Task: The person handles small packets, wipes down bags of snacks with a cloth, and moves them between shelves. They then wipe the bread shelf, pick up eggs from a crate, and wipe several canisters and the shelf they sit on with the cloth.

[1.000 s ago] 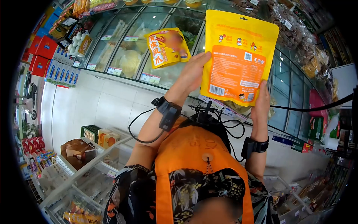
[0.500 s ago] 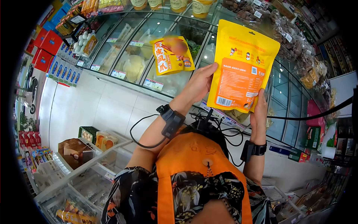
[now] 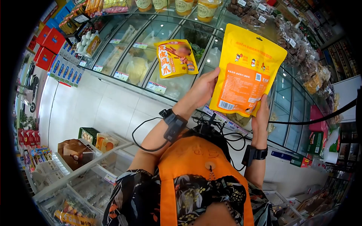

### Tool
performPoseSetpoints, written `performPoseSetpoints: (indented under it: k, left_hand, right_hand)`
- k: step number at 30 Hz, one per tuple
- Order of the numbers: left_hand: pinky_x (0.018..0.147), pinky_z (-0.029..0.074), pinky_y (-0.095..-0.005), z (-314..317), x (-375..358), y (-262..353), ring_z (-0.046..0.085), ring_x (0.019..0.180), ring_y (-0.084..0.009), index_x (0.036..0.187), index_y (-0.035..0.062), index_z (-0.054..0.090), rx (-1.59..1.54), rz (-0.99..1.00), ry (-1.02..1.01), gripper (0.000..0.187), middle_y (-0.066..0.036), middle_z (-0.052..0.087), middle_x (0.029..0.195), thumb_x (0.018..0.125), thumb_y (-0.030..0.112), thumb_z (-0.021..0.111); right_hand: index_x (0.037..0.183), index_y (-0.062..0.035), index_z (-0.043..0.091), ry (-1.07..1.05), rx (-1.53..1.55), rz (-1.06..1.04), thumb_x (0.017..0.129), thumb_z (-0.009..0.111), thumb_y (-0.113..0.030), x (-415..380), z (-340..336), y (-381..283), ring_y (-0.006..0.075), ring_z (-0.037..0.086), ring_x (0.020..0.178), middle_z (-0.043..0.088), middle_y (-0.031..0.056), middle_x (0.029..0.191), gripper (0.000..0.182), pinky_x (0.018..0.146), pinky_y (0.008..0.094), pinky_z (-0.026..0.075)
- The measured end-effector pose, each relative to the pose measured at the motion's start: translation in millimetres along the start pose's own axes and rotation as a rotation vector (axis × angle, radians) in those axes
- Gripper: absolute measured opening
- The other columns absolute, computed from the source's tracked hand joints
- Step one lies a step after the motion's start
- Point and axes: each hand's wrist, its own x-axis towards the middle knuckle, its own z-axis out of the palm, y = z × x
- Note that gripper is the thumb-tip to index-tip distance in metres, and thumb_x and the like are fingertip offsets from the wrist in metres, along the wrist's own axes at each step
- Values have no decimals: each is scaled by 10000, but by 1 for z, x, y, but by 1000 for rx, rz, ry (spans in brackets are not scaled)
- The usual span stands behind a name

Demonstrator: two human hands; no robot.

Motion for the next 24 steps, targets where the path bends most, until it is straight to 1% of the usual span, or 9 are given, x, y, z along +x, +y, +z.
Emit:
performPoseSetpoints:
  k: [7,10,14,24]
  left_hand:
    - [1043,364,-358,-2,-1,1,490,1224,-199,1357,26,420,-19,3,-26,465,-81,512,1343,1015,339,393]
    - [1047,355,-354,1,-3,0,487,1227,-196,1352,21,426,-19,27,-8,463,-81,514,1342,1016,337,388]
    - [1052,341,-348,-1,1,-2,486,1226,-191,1342,12,437,-13,51,-33,460,-78,519,1338,1016,334,383]
    - [1052,335,-346,-2,3,-5,487,1217,-185,1325,15,454,-15,81,-18,445,-75,529,1325,1016,327,385]
  right_hand:
    - [1310,-21,467,-21,-13,-51,1006,418,-410,-6,1,-2,172,540,1135,559,68,1260,497,958,329,419]
    - [1324,-19,453,-25,-13,-95,1007,413,-411,-10,6,-7,171,532,1147,552,69,1273,505,967,328,412]
    - [1337,-18,441,-13,-9,-140,1007,412,-411,-10,6,-5,171,526,1156,547,66,1281,514,975,329,406]
    - [1344,-21,443,10,-34,-134,1000,436,-412,-13,10,-12,170,522,1157,547,62,1285,521,980,322,402]
